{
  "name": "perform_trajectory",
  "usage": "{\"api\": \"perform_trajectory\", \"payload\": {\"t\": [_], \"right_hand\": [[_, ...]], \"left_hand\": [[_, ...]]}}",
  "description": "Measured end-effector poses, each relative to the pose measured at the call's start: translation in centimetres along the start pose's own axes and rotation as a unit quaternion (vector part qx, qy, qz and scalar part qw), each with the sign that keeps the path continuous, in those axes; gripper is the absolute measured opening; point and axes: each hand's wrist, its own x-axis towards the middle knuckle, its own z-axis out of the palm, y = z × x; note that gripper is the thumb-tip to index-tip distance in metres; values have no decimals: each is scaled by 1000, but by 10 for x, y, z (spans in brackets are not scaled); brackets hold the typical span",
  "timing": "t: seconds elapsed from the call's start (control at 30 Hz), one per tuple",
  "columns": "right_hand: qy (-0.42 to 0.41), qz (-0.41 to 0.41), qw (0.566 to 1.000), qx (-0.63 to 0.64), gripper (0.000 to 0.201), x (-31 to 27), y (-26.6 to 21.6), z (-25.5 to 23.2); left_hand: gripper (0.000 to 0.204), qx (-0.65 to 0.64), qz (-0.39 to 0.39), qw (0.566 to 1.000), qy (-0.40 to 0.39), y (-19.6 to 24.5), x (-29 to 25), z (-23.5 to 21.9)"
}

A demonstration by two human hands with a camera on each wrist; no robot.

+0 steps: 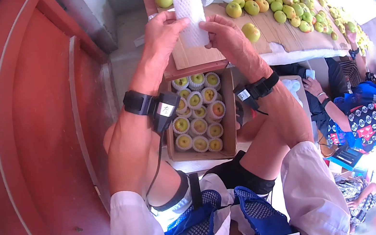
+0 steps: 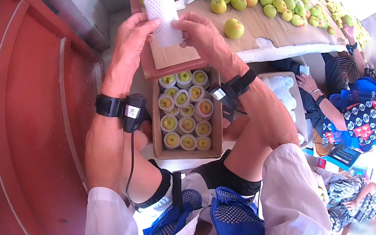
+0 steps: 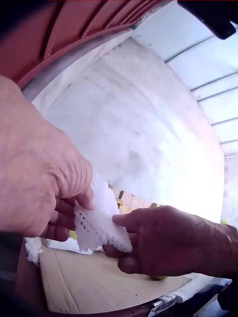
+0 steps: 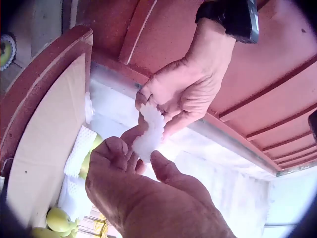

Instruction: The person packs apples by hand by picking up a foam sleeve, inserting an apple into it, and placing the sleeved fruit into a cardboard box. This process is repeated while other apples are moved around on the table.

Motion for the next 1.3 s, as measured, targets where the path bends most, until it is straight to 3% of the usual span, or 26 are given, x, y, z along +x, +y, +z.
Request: {"api": "perform_trajectory", "payload": {"t": [0.13,0.23,0.33,0.53,0.63,0.83,0.93,1.03,1.17,1.23,1.3], "right_hand": [[16,-14,998,-56,24,1,-5,-8],[119,-110,958,-235,28,3,6,-14],[68,-88,981,-156,33,-9,-14,-15],[38,-4,999,-5,38,-20,-30,-14],[0,3,1000,27,32,-19,-24,-23],[0,10,999,40,25,-19,-20,-31],[-10,-14,998,63,27,-17,-16,-35],[10,-70,996,52,28,-14,-8,-39],[97,-152,977,-110,26,-7,-7,-38],[126,-214,955,-164,25,-2,0,-31],[143,-263,933,-197,23,-1,7,-25]], "left_hand": [[40,17,-26,999,35,-8,15,7],[33,45,18,998,46,-19,20,10],[26,129,82,985,83,-33,30,15],[17,247,181,947,92,-20,7,37],[19,295,233,921,100,-14,-2,44],[22,332,316,884,95,-6,-8,52],[29,393,382,835,56,-10,-13,51],[41,408,279,869,26,-7,-26,62],[50,151,213,965,-38,-19,-14,71],[53,28,164,985,-51,-16,-13,76],[53,2,120,992,-33,-13,-12,76]]}}
